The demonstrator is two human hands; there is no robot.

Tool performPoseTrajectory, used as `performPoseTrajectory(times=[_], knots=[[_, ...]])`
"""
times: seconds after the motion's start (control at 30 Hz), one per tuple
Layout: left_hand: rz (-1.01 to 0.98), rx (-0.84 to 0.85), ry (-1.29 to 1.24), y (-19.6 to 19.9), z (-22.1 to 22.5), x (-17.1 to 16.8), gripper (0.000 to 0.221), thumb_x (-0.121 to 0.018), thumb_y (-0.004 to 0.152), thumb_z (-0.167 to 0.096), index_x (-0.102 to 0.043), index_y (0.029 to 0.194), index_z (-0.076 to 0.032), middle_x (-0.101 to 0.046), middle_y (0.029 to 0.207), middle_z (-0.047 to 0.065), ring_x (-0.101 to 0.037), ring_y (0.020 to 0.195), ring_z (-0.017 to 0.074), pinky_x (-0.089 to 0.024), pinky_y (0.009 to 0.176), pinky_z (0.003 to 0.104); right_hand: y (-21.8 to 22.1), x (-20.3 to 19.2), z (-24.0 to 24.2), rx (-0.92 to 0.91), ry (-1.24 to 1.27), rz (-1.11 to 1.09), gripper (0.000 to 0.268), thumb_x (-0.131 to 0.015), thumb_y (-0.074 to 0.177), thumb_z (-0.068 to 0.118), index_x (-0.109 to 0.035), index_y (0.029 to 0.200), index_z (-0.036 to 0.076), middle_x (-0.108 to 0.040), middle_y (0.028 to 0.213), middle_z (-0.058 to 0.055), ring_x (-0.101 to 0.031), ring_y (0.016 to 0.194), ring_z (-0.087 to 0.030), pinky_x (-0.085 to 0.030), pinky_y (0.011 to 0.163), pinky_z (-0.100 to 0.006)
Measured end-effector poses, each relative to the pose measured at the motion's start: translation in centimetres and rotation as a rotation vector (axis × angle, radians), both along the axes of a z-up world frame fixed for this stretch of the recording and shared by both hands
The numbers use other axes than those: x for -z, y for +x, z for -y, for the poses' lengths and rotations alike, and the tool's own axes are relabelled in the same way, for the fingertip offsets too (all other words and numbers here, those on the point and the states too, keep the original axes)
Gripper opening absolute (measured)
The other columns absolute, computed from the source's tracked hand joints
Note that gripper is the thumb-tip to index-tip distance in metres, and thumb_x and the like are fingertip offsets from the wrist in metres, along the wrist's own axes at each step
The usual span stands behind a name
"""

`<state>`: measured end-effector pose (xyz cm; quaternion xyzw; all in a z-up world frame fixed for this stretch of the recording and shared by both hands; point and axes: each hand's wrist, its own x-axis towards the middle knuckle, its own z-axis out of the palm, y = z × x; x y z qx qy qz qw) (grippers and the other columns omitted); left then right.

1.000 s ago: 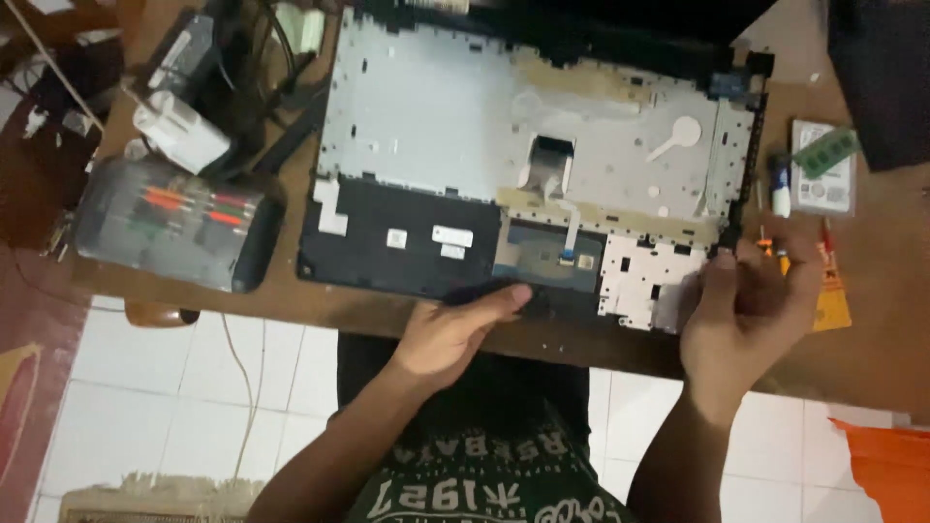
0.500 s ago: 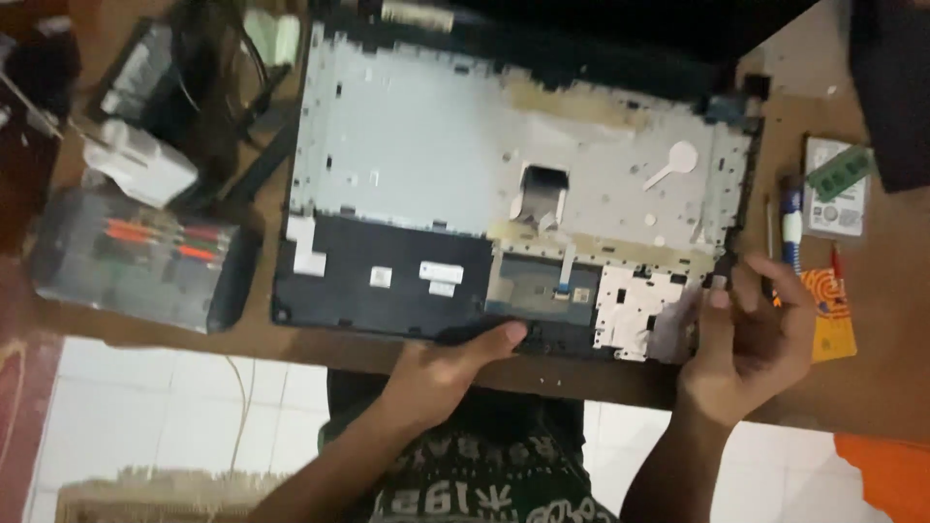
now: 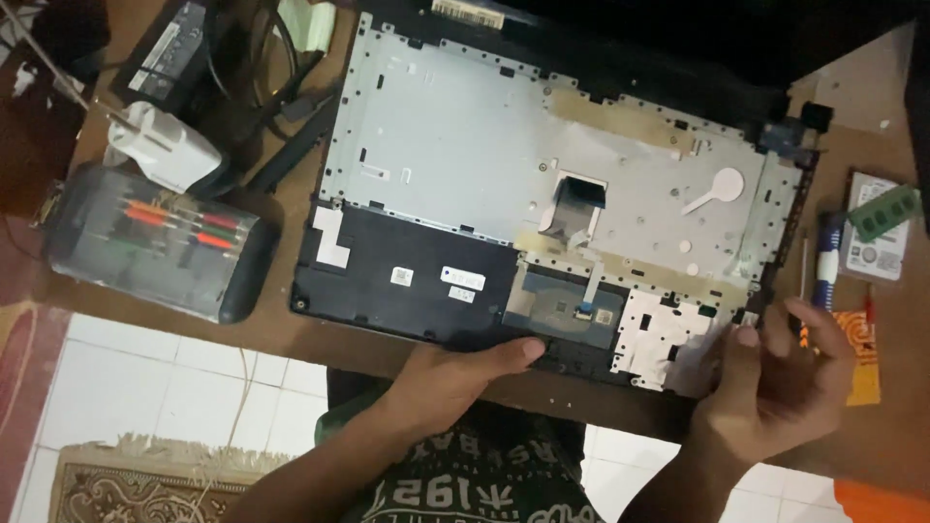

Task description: Disassembling and repositioning the internal components and top cover of a laptop during a repair process.

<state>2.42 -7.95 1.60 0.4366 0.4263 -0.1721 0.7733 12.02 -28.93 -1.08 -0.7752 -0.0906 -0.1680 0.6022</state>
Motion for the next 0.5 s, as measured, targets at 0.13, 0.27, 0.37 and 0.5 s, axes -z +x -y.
performPoseTrajectory(times=[0.13,0.27,0.37,0.5], knots=[[-0.010,0.011,0.027,-0.1,-0.1,0.0,0.046,-0.082,0.071,-0.028,-0.079,0.113,-0.009,-0.078,0.112,-0.002,-0.070,0.117,0.0105,-0.051,0.107,0.025,0.4,0.6,1.0,-0.045,-0.026,0.028,0.027,-0.058,0.108,-0.005,-0.053,0.133,0.003,-0.039,0.098,-0.003,-0.042,0.090,-0.014,-0.037,0.073,-0.026],[-0.037,0.081,0.021,-2.0,0.0,2.3,0.041,-0.088,0.074,-0.039,-0.060,0.053,-0.017,-0.066,0.059,0.000,-0.078,0.079,0.0130,-0.057,0.113,0.029,0.6,1.2,1.7,-0.158,-0.018,0.051,0.026,-0.062,0.111,0.009,-0.052,0.135,0.008,-0.038,0.103,-0.004,-0.039,0.092,-0.013,-0.045,0.069,-0.027],[0.149,-0.170,-0.201,-2.2,1.2,5.1,0.038,-0.080,0.074,-0.009,-0.075,0.107,0.009,-0.072,0.134,0.021,-0.068,0.130,0.0273,-0.051,0.118,0.031,1.3,2.6,2.9,-0.168,0.008,0.078,0.031,-0.059,0.105,0.002,-0.051,0.135,0.005,-0.042,0.110,-0.007,-0.037,0.095,-0.013,-0.036,0.077,-0.025],[0.500,-0.247,-0.223,-2.8,2.0,8.8,0.019,-0.079,0.082,0.001,-0.078,0.101,0.004,-0.077,0.115,0.020,-0.073,0.115,0.0323,-0.062,0.103,0.038,0.3,1.3,2.2,-0.224,0.014,0.080,0.032,-0.053,0.106,-0.003,-0.049,0.136,0.007,-0.036,0.103,-0.005,-0.035,0.089,-0.014,-0.038,0.069,-0.025]])
